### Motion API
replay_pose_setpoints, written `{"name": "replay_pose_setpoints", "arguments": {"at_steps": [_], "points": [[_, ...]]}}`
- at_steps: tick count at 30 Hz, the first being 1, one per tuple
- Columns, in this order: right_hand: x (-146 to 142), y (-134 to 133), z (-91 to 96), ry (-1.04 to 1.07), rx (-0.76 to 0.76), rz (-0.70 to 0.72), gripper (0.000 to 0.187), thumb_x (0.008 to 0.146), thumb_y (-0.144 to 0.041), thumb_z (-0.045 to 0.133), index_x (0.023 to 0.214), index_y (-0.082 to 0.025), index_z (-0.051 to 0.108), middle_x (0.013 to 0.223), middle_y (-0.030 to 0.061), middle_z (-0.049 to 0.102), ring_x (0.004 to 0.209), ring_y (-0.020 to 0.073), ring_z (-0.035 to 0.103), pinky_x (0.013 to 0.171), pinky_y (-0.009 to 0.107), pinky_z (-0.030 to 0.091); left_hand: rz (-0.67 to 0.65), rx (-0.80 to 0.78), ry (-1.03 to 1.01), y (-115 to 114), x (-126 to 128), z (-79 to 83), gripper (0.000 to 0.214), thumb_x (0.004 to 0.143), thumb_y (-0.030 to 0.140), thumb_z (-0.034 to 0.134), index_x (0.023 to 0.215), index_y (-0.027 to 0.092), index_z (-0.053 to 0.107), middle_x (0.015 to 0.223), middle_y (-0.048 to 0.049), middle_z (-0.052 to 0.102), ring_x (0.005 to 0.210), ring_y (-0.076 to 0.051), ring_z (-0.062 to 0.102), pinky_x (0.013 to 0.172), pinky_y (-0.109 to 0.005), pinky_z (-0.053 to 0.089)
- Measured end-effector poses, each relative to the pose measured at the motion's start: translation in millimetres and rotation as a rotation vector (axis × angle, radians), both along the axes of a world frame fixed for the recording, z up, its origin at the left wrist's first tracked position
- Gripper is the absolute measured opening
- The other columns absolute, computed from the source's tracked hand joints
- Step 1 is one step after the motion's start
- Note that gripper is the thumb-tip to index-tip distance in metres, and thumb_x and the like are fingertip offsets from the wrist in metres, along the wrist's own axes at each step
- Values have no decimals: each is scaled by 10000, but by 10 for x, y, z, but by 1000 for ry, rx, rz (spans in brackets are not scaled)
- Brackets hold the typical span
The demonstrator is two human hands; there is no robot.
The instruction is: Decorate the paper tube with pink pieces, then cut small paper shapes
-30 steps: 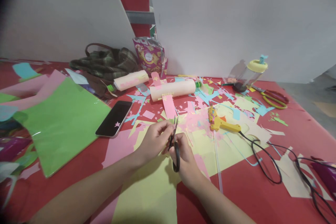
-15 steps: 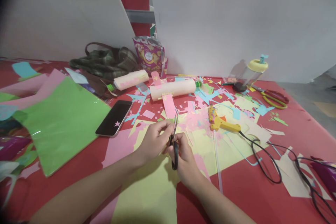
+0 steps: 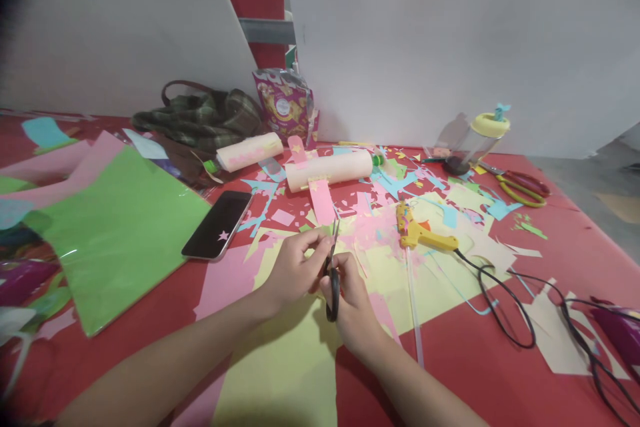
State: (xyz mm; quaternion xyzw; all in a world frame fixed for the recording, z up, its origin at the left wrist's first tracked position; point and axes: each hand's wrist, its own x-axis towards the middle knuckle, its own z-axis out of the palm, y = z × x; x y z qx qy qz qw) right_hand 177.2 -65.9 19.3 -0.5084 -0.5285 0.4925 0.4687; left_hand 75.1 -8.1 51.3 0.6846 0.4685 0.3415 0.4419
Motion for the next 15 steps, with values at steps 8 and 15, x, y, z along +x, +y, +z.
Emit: {"name": "replay_pose_setpoints", "arguments": {"at_steps": [8,15], "points": [[-20,8,-26,50,-6,16,158,820,-361,391,768,-219,345,610,-46,433,475,82,343,446,212,292,-4,-40,-20,4,-3,-13,289,765,300,379,507,171,373,436,50,372,427,-74,382,435,-191,310],[-39,30,-8,183,-67,-23,229,786,-413,433,744,-229,302,621,-53,412,511,97,471,464,227,361,-9,-79,-89,-23,-7,0,280,785,319,364,545,176,344,457,56,353,412,-68,384,400,-178,299]]}}
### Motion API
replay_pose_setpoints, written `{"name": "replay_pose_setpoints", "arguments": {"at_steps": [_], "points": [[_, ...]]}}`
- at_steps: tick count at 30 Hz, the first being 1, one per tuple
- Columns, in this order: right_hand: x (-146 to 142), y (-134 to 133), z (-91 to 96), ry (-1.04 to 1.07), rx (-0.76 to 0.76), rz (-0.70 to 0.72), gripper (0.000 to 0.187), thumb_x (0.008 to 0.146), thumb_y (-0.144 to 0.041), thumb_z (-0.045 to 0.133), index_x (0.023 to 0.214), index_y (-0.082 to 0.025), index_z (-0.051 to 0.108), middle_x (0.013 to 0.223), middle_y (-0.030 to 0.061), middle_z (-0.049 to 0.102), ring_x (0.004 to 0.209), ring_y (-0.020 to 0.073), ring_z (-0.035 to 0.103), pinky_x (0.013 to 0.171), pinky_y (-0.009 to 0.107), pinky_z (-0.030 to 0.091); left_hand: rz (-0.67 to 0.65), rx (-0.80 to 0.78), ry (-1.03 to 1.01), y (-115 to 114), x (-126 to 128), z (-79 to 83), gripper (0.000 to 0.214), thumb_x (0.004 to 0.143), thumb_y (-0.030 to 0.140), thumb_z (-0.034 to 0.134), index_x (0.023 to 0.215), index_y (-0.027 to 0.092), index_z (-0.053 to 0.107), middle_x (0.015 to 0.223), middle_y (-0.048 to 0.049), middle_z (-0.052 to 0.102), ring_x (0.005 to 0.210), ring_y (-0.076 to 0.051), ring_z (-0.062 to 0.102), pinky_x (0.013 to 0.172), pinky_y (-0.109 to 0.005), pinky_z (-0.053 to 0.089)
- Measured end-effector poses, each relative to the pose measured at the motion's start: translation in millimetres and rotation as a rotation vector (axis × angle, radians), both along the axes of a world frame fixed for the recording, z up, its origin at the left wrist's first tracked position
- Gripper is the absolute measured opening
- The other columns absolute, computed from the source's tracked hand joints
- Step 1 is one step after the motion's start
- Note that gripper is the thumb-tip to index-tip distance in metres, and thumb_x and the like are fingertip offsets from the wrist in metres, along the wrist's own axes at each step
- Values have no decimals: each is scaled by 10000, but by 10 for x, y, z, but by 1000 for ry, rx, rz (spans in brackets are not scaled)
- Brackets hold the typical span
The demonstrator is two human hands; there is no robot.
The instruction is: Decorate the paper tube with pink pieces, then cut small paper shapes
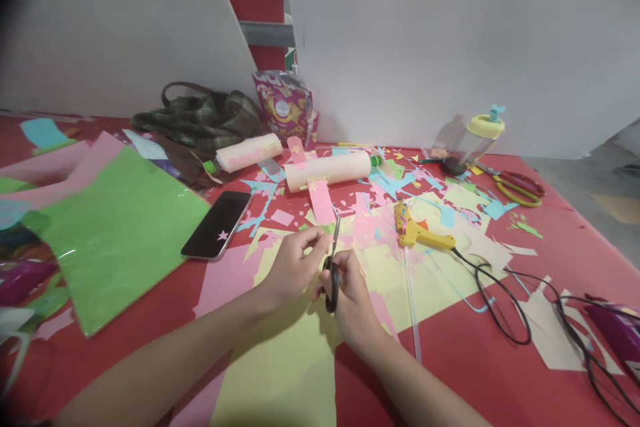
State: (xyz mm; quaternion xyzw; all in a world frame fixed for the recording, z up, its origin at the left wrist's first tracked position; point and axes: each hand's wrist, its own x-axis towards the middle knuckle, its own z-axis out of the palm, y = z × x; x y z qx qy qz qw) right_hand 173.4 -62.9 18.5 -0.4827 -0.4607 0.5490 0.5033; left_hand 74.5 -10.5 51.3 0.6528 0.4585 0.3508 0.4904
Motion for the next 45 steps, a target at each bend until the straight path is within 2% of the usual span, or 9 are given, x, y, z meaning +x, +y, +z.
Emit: {"name": "replay_pose_setpoints", "arguments": {"at_steps": [4,8,12,19,25,33,39,45], "points": [[15,31,-45,128,-15,-75,222,766,-386,486,777,-238,321,636,-60,418,536,93,489,494,225,376,-1,9,9,14,-1,19,272,778,288,381,537,170,337,452,60,350,426,-64,388,444,-180,316],[61,84,-86,268,28,-183,217,732,-344,547,778,-236,365,696,-38,477,635,106,505,563,238,395,-103,-16,23,50,-6,20,270,780,282,355,541,163,389,460,49,406,435,-71,413,467,-192,335],[113,141,-71,284,12,-298,242,674,-264,611,740,-225,381,693,-33,501,656,117,502,588,251,393,-172,82,151,78,-20,-3,257,745,248,384,521,150,464,508,27,470,485,-81,421,472,-193,311],[144,177,-70,284,21,-348,292,614,-132,622,743,-232,379,724,-58,505,633,91,494,555,217,374,-236,154,278,90,-36,-73,245,726,235,398,500,155,452,450,40,403,429,-78,360,403,-195,225],[149,171,-107,277,38,-334,314,603,-97,621,745,-230,375,747,-54,508,639,92,496,538,212,370,-294,125,283,132,-73,-23,197,702,236,432,529,157,487,493,30,476,466,-87,428,424,-184,273],[161,149,-123,232,37,-282,313,611,-148,640,764,-234,381,751,-50,502,643,96,482,540,210,362,-318,146,328,152,-120,25,186,705,256,449,583,159,551,571,4,562,532,-109,501,472,-195,320],[133,131,-146,191,3,-240,336,597,-143,639,776,-238,371,691,-67,479,578,82,451,529,199,344,-266,58,304,98,-189,-78,203,697,307,469,659,158,602,618,-14,590,560,-122,527,482,-202,358],[66,86,-120,139,-39,-159,333,578,-149,644,744,-231,368,682,-67,476,561,72,441,506,181,346,-185,73,239,-34,-274,-183,169,700,262,476,650,160,600,604,-1,562,561,-109,492,522,-211,357]]}}
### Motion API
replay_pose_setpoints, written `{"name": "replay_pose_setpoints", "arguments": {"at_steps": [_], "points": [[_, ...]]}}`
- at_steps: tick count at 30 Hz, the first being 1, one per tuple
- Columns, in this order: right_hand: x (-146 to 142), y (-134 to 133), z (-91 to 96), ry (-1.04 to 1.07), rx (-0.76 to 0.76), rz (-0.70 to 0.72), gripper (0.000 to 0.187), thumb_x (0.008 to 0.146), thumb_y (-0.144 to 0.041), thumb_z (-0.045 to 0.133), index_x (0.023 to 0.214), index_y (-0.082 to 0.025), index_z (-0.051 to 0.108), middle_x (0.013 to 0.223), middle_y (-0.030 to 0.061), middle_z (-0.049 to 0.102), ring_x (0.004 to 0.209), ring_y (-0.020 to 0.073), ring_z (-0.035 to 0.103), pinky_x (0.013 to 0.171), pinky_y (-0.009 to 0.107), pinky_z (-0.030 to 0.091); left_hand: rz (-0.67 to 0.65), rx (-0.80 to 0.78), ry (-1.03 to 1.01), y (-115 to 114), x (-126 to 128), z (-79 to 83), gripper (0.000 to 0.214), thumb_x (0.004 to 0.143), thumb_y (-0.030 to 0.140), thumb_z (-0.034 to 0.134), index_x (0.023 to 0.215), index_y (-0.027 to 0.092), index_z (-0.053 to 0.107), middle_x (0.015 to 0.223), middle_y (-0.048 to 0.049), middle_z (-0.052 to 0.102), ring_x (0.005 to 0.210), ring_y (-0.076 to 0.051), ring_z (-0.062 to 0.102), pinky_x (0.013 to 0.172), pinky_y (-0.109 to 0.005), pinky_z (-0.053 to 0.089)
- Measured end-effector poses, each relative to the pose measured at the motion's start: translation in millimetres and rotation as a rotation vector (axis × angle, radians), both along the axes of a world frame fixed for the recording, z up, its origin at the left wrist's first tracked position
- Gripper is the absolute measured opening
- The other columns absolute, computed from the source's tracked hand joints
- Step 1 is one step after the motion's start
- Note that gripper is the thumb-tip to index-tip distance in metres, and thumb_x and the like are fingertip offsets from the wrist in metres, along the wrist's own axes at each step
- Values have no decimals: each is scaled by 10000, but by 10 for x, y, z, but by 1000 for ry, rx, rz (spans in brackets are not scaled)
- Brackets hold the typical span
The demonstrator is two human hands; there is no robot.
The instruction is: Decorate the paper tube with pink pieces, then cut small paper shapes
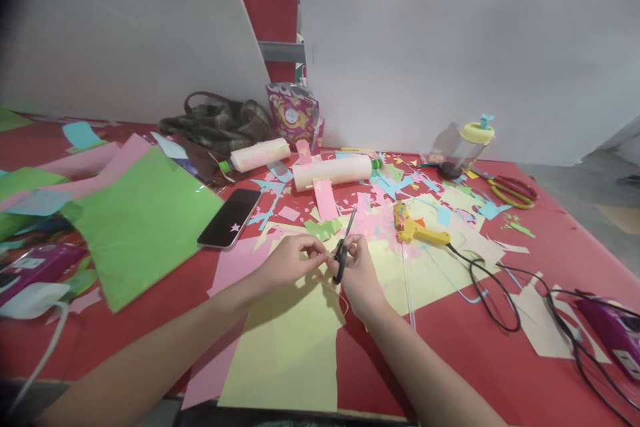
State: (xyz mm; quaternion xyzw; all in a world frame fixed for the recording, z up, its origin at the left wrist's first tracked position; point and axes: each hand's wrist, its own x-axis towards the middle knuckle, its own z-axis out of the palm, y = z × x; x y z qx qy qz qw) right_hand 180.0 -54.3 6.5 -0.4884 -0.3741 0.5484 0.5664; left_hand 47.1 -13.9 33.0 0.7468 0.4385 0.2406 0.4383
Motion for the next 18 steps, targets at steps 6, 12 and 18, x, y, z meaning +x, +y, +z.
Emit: {"name": "replay_pose_setpoints", "arguments": {"at_steps": [6,12,18], "points": [[-50,-19,28,-65,-35,44,310,588,-124,603,738,-228,352,652,-68,471,531,74,448,476,180,352,141,-100,-101,-143,-17,-104,186,711,291,481,633,143,563,560,22,443,521,-89,403,481,-204,312],[-66,-31,-4,-131,3,74,332,579,-63,554,750,-235,327,669,-71,471,532,70,445,488,185,370,148,-193,-188,-164,-45,-186,185,693,311,518,634,139,552,515,47,378,478,-72,357,451,-196,285],[-63,-32,-36,-231,22,65,339,581,-117,585,765,-236,325,701,-43,476,596,110,499,513,229,428,126,-178,-295,-62,-101,-162,196,724,315,481,659,141,543,597,11,508,558,-97,471,535,-213,380]]}}
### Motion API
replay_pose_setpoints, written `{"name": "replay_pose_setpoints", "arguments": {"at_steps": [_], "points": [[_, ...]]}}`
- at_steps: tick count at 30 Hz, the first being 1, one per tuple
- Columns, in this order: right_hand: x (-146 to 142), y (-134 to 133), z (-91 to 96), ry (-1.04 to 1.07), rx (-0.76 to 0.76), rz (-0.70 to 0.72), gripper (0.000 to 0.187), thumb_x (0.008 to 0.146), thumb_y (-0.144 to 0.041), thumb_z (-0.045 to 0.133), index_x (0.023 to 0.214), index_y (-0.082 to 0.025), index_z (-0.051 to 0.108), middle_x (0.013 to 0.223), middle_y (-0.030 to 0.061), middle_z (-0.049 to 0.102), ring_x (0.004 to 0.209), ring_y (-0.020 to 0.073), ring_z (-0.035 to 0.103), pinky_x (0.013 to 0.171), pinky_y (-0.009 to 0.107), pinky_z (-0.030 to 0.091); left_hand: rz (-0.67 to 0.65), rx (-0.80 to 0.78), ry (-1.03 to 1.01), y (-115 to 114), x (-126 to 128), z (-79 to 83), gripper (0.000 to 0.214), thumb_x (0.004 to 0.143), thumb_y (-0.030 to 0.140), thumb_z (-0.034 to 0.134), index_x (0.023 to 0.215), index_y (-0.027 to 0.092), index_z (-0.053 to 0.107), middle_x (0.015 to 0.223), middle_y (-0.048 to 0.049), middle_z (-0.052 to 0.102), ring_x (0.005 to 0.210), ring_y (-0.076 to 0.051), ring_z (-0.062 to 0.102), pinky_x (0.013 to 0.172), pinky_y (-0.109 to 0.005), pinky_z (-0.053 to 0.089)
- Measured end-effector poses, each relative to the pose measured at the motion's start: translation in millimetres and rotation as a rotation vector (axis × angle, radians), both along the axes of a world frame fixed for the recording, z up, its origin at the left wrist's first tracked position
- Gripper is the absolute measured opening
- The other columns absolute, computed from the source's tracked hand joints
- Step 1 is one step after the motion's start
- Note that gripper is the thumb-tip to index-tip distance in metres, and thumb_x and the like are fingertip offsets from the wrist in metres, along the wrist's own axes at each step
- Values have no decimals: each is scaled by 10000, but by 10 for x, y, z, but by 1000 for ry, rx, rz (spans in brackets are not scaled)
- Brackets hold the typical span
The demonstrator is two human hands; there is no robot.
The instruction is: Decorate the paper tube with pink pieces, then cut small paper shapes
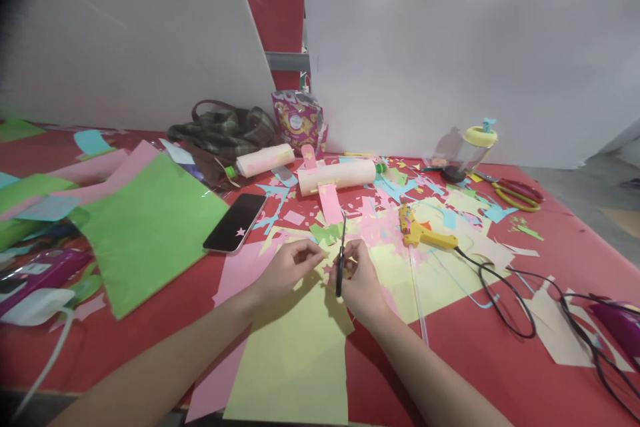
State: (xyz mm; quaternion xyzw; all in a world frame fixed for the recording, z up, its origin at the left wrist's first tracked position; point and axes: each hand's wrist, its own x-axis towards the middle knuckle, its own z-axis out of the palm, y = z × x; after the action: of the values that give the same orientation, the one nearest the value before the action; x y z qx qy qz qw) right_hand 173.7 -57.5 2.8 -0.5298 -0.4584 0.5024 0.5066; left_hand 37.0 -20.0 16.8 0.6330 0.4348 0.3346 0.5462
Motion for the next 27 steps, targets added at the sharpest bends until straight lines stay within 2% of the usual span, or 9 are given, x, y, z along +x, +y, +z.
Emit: {"name": "replay_pose_setpoints", "arguments": {"at_steps": [2,4,8,11,15,22,27], "points": [[0,6,-16,-6,5,-4,336,584,-129,588,763,-238,325,705,-41,481,597,114,505,523,245,446,36,79,28,89,-79,5,194,724,311,477,660,142,550,641,-1,534,616,-109,495,590,-222,398],[5,17,-36,-24,13,-15,331,585,-139,592,755,-239,326,685,-45,480,587,114,503,516,245,448,78,91,69,193,-195,15,219,730,330,451,680,144,556,650,-5,551,607,-117,507,567,-225,404],[24,38,-75,-58,23,-28,322,590,-156,594,749,-239,326,641,-50,474,551,114,490,483,238,434,124,175,294,357,-459,67,221,708,324,465,648,141,572,645,-12,572,611,-127,513,580,-227,387],[28,35,-89,-63,28,-20,327,594,-151,592,759,-241,325,647,-48,471,564,119,493,495,250,444,130,174,455,400,-591,109,243,697,340,457,594,145,560,566,-1,549,545,-124,497,530,-222,357],[12,9,-72,-87,9,-2,319,613,-168,590,765,-246,320,669,-40,475,599,135,511,488,255,450,77,193,613,397,-644,141,226,672,307,443,520,157,518,470,20,499,483,-117,466,493,-216,320],[-4,-21,-6,-123,-5,14,296,644,-211,587,772,-243,322,678,-35,464,633,137,508,497,239,434,-34,263,728,408,-657,113,219,649,245,409,446,166,383,446,39,391,436,-82,344,458,-203,246],[-5,-17,3,-146,10,11,294,645,-213,588,764,-245,321,697,-29,464,629,135,498,486,234,419,1,386,848,408,-665,29,191,633,213,412,458,173,344,493,24,395,467,-99,355,476,-222,242]]}}
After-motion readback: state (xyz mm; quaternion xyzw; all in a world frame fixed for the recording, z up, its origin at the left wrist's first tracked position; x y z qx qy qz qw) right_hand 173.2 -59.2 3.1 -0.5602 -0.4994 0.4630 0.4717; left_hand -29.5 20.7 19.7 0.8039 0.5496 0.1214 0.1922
